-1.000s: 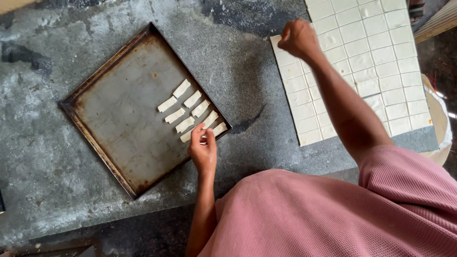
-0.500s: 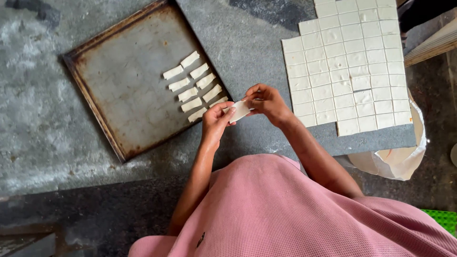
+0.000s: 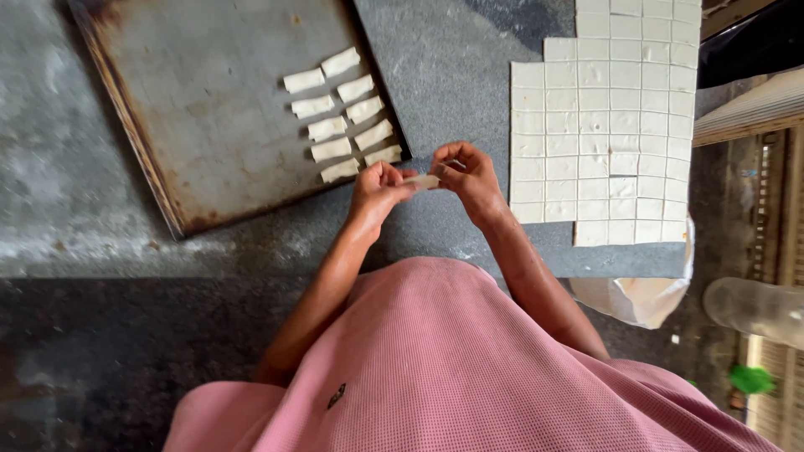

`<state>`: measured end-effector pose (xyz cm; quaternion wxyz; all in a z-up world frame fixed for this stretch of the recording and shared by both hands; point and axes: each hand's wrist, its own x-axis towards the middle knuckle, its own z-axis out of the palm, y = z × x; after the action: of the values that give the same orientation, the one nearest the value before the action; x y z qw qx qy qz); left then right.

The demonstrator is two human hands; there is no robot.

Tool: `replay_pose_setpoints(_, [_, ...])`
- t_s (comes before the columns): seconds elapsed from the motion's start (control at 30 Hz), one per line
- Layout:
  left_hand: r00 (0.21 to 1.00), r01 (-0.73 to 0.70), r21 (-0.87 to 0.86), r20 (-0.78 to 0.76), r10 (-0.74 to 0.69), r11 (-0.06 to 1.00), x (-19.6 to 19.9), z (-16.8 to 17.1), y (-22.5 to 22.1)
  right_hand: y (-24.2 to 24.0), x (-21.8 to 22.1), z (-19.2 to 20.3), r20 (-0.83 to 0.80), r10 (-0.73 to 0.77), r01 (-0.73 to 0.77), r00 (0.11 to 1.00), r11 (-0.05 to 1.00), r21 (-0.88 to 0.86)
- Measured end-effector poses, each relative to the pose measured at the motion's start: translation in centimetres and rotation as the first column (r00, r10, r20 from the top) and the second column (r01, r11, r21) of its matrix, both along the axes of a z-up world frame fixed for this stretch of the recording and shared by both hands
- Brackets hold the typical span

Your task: The person picks up small rectangular dough pieces from a grid on a gray surface and places them one by one into a metal baking tray. The person arranges the pieces in neat rows within the tray, handling them by hand without visible tools.

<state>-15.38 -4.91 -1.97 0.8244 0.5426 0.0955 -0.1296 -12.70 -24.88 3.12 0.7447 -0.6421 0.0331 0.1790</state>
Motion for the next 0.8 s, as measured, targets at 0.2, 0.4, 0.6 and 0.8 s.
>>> replay_pose_setpoints(0.2, [0.995, -0.098, -0.036, -0.013, 0.097, 0.995, 0.9, -0.1, 0.3, -0.2, 1.5, -1.8, 0.008, 0.036, -0.036, 0.999, 0.999, -0.001])
replay_pose_setpoints(0.4, [0.961, -0.276, 0.036, -0.015, 0.276, 0.961, 4.6, 2.3, 2.9, -3.0, 6.6, -0.4, 0.088, 0.051, -0.039, 0.995, 0.991, -0.127])
replay_pose_setpoints(0.6, [0.995, 0.096, 0.175, -0.045, -0.090, 0.980, 9.5, 3.8, 3.1, -3.1, 10.5, 3.8, 0.203, 0.307, -0.290, 0.930, 0.951, -0.109])
replay_pose_setpoints(0.8, [0.971, 0.201, -0.023, -0.129, -0.202, 0.979, 9.7, 2.4, 1.8, -2.7, 12.1, 2.1, 0.183, 0.355, -0.325, 0.917, 0.930, -0.175])
